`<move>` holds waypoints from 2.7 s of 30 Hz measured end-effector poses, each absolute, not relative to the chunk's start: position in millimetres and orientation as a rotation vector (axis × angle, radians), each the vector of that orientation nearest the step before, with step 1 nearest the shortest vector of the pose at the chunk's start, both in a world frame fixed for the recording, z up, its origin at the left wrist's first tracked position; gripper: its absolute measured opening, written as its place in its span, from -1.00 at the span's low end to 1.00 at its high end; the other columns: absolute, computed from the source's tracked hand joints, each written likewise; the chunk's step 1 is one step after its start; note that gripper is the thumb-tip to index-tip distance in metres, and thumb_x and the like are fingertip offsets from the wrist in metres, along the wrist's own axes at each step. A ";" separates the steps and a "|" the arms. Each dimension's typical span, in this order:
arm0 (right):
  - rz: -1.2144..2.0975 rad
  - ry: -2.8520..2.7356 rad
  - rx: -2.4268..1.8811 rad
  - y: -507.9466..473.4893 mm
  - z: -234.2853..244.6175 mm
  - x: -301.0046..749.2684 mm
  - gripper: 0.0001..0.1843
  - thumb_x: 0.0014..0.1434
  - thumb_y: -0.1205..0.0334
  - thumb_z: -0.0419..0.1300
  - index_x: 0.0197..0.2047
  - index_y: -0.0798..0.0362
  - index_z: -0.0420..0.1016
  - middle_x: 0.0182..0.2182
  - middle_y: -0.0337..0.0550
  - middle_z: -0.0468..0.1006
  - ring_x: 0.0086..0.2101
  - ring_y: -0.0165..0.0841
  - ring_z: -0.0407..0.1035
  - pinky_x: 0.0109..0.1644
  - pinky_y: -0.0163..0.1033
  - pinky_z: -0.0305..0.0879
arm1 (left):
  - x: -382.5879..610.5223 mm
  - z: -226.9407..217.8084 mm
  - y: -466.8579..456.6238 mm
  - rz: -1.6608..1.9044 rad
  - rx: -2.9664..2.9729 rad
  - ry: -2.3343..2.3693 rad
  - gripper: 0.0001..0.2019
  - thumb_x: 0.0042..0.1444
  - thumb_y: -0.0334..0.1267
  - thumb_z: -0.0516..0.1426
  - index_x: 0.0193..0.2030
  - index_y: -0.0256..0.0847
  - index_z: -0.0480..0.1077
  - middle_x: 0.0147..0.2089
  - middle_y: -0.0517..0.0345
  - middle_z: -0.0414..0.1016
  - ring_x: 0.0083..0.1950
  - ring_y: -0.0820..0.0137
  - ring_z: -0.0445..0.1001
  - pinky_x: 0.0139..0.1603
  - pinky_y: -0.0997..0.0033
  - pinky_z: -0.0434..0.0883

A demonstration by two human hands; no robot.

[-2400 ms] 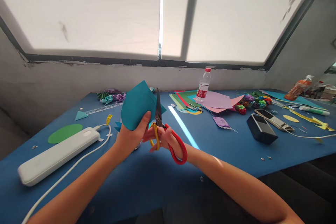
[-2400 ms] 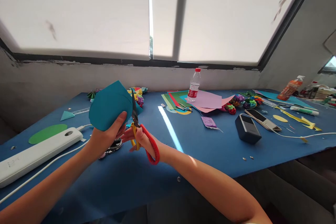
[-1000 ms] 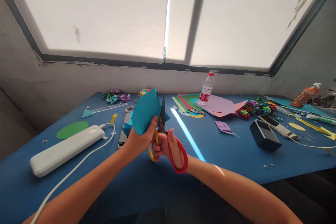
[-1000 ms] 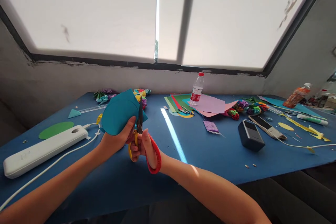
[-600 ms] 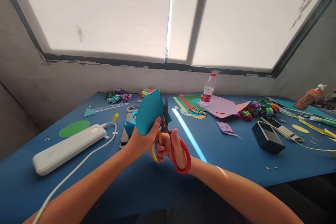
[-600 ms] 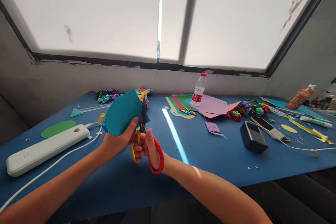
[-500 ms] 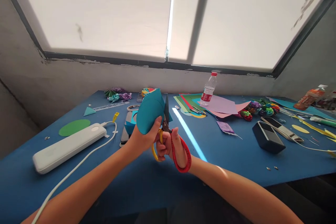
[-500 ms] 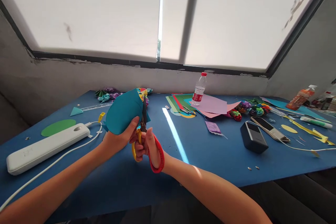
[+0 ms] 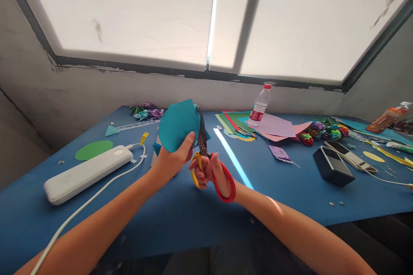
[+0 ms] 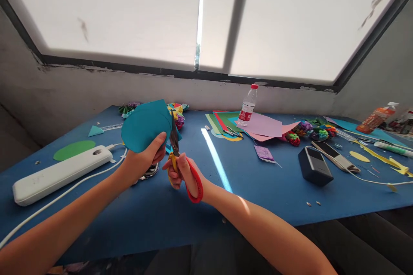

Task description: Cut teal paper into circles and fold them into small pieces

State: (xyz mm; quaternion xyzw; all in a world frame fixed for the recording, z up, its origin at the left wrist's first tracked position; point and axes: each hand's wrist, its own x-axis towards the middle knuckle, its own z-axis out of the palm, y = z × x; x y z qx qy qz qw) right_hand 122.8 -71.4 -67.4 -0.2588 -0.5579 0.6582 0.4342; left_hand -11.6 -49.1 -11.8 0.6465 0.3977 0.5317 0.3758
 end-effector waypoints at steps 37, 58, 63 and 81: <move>1.532 -1.549 -0.502 -64.2 -70.2 124.6 -0.17 -0.04 -0.55 -0.32 -0.29 0.08 0.24 -0.49 -0.27 0.16 -0.54 -0.47 0.07 -0.40 -0.26 0.13 | -9.7 -15.8 -51.5 1.410 1.876 1.041 -0.71 0.09 -0.09 0.10 -0.55 -0.19 0.24 -0.59 0.24 0.34 -0.57 0.46 0.36 -0.55 0.50 0.37; 1.533 -1.523 -0.494 -70.6 -71.5 123.1 -0.20 -0.06 -0.56 -0.34 -0.36 0.06 0.16 -0.52 -0.34 0.01 -0.57 -0.49 -0.02 -0.45 -0.28 0.07 | -11.1 -13.6 -54.8 1.283 1.705 1.001 -0.69 0.06 -0.08 0.13 -0.57 -0.21 0.22 -0.59 0.27 0.27 -0.59 0.51 0.28 -0.56 0.52 0.33; 1.545 -1.509 -0.507 -72.3 -69.5 123.2 -0.18 -0.07 -0.57 -0.31 -0.35 0.06 0.19 -0.54 -0.36 -0.03 -0.58 -0.50 -0.06 -0.48 -0.31 0.02 | -11.2 -7.5 -55.9 1.336 1.798 0.946 -0.68 0.05 -0.14 0.13 -0.61 -0.19 0.16 -0.61 0.29 0.23 -0.60 0.53 0.23 -0.56 0.52 0.28; 1.604 -1.406 -0.523 -78.2 -68.6 124.8 -0.27 -0.01 -0.53 -0.25 -0.39 0.03 0.16 -0.54 -0.36 -0.07 -0.58 -0.51 -0.12 -0.52 -0.30 -0.08 | -11.2 -6.1 -57.3 1.202 1.775 0.917 -0.61 0.12 -0.13 0.07 -0.67 -0.17 0.12 -0.71 0.31 0.17 -0.68 0.54 0.17 -0.63 0.50 0.20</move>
